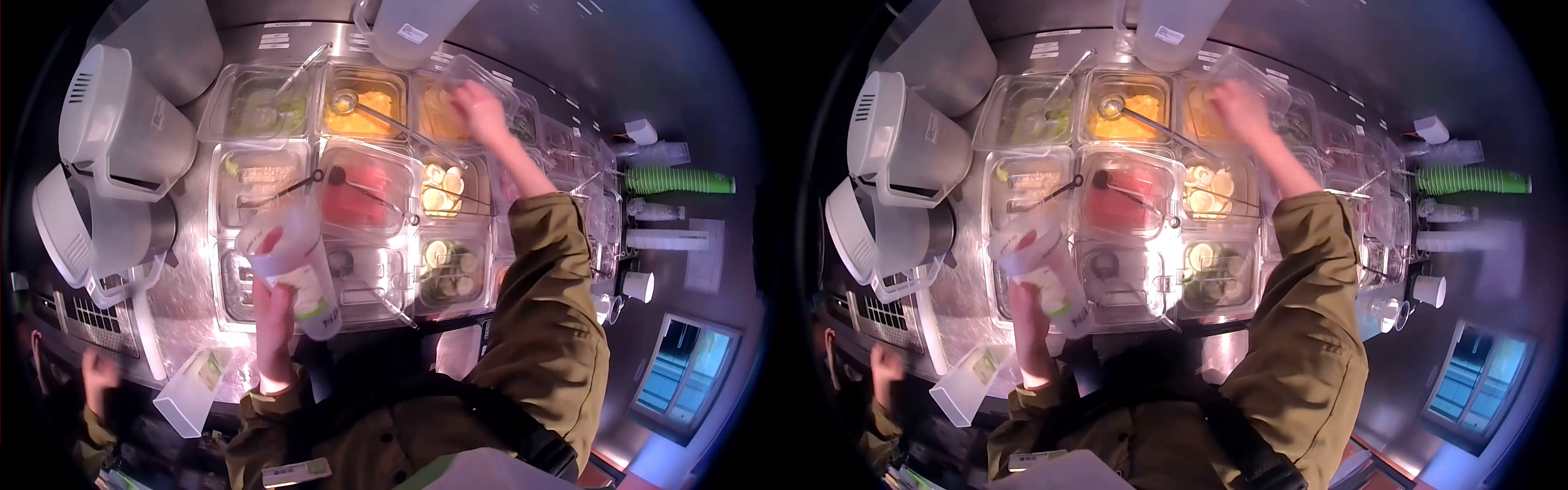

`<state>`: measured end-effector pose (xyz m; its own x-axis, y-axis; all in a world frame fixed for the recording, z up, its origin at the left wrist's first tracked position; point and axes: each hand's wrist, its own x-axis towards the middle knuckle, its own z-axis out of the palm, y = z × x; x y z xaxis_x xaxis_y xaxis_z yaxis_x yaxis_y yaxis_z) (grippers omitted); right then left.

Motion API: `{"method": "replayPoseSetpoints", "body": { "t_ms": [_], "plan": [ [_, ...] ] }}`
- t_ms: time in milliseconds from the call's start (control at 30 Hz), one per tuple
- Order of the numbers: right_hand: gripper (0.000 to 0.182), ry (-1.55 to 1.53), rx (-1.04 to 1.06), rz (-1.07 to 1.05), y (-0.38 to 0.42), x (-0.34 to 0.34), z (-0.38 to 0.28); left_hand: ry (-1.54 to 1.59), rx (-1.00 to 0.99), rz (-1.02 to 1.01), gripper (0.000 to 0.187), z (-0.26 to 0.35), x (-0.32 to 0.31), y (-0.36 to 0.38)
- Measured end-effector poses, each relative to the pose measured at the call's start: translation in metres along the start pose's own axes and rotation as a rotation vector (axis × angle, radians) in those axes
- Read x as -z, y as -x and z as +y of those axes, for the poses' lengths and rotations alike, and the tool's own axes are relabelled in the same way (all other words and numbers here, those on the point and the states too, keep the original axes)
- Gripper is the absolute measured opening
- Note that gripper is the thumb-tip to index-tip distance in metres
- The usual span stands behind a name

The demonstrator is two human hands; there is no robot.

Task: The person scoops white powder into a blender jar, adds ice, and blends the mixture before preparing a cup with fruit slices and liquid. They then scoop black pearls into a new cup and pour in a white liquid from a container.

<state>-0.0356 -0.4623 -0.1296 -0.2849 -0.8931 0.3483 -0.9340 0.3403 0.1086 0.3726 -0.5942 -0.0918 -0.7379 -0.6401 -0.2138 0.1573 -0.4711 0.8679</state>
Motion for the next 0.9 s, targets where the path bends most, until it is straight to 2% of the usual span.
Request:
{"method": "replayPoseSetpoints", "body": {
  "t_ms": [33, 67, 200, 300, 400, 433, 533, 567, 667, 700, 800, 833, 900],
  "plan": [
    [0.016, -0.138, 0.093, 0.068, -0.007, 0.003, -0.033, -0.028, -0.032, 0.024, 0.072, -0.001, -0.003, -0.005],
    [0.015, -0.099, 0.143, -0.065, -0.012, -0.001, -0.055, -0.059, -0.062, 0.045, 0.071, -0.001, -0.006, -0.01],
    [0.013, 0.112, -0.082, -0.363, -0.032, -0.042, -0.096, -0.367, -0.167, 0.171, 0.076, 0.013, -0.021, -0.035],
    [0.013, 0.064, -0.122, -0.352, -0.039, -0.055, -0.093, -0.533, -0.278, 0.242, 0.079, 0.023, -0.019, -0.041],
    [0.017, 0.265, 0.146, -0.386, -0.05, -0.019, -0.092, -0.743, -0.343, 0.342, 0.08, 0.018, -0.009, -0.048],
    [0.012, 0.319, 0.32, -0.336, -0.046, -0.024, -0.084, -0.747, -0.341, 0.368, 0.081, 0.016, -0.009, -0.049],
    [0.01, 0.18, 0.355, -0.605, -0.033, 0.003, -0.098, -0.847, -0.386, 0.437, 0.082, 0.015, -0.01, -0.062],
    [0.012, 0.072, 0.226, -0.668, -0.031, 0.014, -0.109, -0.942, -0.415, 0.45, 0.083, 0.014, -0.008, -0.065],
    [0.016, -0.134, -0.05, -0.628, -0.044, 0.011, -0.119, -1.159, -0.532, 0.465, 0.083, 0.011, -0.005, -0.079],
    [0.018, -0.295, -0.114, -0.641, -0.054, -0.004, -0.115, -1.234, -0.58, 0.466, 0.082, 0.011, -0.006, -0.086],
    [0.02, -0.359, -0.031, -0.687, -0.074, -0.027, -0.099, -1.383, -0.642, 0.43, 0.083, 0.01, 0.0, -0.109],
    [0.018, -0.479, -0.013, -0.735, -0.082, 0.0, -0.096, -1.427, -0.668, 0.396, 0.083, 0.01, 0.007, -0.115],
    [0.017, -0.67, -0.202, -0.936, -0.083, -0.014, -0.071, -1.502, -0.715, 0.356, 0.084, 0.012, 0.013, -0.127]
  ]
}}
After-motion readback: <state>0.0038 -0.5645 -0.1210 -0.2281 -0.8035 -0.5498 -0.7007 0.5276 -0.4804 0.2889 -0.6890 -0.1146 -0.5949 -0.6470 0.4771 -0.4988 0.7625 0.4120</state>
